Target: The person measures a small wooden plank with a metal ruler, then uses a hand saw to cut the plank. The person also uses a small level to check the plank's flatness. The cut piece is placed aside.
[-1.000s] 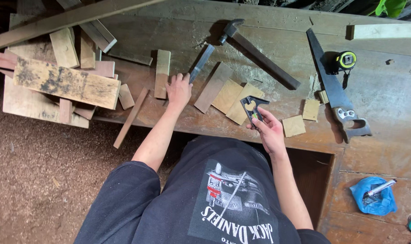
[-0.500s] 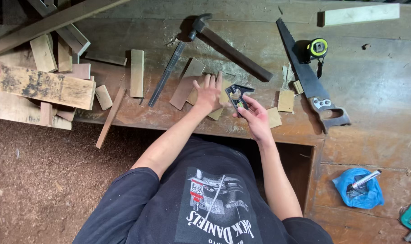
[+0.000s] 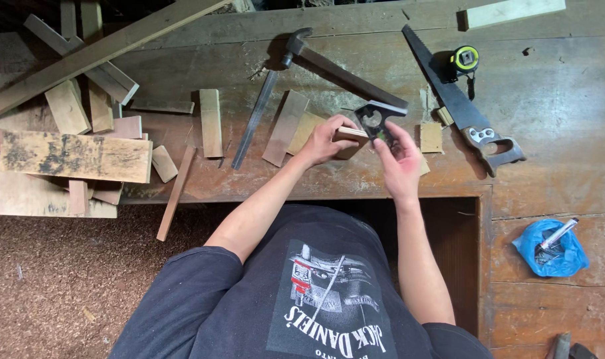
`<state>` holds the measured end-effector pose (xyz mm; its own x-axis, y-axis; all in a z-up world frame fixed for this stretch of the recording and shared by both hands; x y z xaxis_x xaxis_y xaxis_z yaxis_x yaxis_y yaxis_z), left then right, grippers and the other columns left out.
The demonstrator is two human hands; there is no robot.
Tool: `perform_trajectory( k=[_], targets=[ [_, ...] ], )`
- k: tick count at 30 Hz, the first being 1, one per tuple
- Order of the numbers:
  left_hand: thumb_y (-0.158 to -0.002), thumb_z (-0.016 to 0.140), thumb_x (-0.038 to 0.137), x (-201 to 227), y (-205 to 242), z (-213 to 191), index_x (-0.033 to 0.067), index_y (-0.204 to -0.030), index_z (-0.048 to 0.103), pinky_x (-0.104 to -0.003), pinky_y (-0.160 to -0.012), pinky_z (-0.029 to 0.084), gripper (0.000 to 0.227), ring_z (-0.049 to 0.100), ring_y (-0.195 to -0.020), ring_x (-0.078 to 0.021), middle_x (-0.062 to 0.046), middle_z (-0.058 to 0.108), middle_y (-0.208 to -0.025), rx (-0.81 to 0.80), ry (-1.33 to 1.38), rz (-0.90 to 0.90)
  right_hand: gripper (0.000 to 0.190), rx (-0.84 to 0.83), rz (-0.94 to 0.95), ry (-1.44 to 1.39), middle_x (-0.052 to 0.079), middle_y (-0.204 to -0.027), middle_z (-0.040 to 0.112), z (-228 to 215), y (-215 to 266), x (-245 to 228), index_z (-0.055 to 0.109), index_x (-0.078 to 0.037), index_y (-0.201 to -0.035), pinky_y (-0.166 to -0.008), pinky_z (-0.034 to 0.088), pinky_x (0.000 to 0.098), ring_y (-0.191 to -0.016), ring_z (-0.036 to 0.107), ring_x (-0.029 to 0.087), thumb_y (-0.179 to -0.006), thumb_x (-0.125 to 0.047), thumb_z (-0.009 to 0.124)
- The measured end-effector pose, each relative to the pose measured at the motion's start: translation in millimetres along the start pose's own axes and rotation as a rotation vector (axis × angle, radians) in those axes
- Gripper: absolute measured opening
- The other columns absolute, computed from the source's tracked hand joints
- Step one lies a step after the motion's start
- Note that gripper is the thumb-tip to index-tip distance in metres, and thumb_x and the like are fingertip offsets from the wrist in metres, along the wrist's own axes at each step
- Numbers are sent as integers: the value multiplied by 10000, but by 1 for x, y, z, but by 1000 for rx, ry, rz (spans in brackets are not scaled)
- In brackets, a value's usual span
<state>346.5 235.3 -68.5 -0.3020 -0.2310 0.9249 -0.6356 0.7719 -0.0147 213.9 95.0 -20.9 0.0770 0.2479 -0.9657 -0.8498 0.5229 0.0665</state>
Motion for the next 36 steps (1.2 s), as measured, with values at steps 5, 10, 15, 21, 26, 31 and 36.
perform_trajectory(
  k=[5, 10, 15, 21, 26, 31, 36],
  targets=[
    [-865, 792, 22, 8, 14, -27, 79, -1114, 770, -289, -940, 566, 257, 724, -1046, -142, -43, 765, -1090, -48, 162, 74, 328, -73, -209, 395, 71, -1202, 714, 32, -4, -30, 665, 23, -1314, -898, 517, 240, -1039, 656, 108, -989, 35, 710],
    [-823, 832, 23, -23, 25, -26, 64, -1080, 778, -293, -840, 611, 265, 712, -943, -82, -16, 781, -1026, -22, 449, -151, 282, -110, -120, 366, 46, -1131, 731, 47, -4, -11, 707, 4, -1242, -834, 516, 222, -949, 633, 90, -963, 23, 742],
    [-801, 841, 5, -30, 18, -28, 62, -1096, 781, -274, -888, 567, 306, 698, -969, -82, -9, 781, -1030, 14, 406, 13, 279, -86, -32, 260, 55, -1146, 726, 40, 1, 16, 699, 5, -1228, -836, 532, 235, -957, 651, 97, -954, 45, 736],
    [-802, 882, 77, -29, 12, -32, 58, -1050, 769, -255, -886, 555, 273, 684, -954, -76, 7, 769, -998, 23, 394, 16, 301, -91, -141, 221, 76, -1204, 707, 39, 0, 25, 680, 12, -1254, -967, 553, 260, -1091, 675, 121, -962, 87, 683],
    [-764, 919, 139, -23, 6, -39, 60, -1043, 784, -254, -860, 559, 320, 694, -926, -74, -16, 789, -993, -4, 254, -7, 323, -61, -98, 241, 78, -1197, 712, 39, 0, 27, 674, 14, -1277, -941, 554, 259, -1065, 672, 116, -963, 90, 679],
    [-721, 941, 214, -8, 4, -48, 116, -1046, 803, -277, -831, 556, 366, 704, -914, -125, -50, 757, -977, -17, 99, 77, 290, -78, -180, 309, 82, -1173, 731, 43, 3, 16, 683, 11, -1255, -958, 557, 265, -1074, 682, 112, -970, 64, 702],
    [-705, 947, 254, 8, 2, -55, 162, -1017, 823, -300, -777, 545, 347, 686, -852, -139, -47, 747, -883, -49, -156, 77, 275, -67, -230, 442, 82, -1137, 756, 43, 7, 11, 705, -2, -1230, -928, 566, 270, -1032, 697, 111, -961, 36, 745]
  ],
)
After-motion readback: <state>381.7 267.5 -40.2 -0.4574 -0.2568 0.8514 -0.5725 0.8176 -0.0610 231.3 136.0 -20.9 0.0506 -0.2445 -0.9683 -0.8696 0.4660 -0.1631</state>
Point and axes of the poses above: each hand's wrist, its own y-axis away from the middle knuckle, its own z-axis out of the palm, x = y × z, the point moved 7 cm from there along -y, towards the middle knuckle
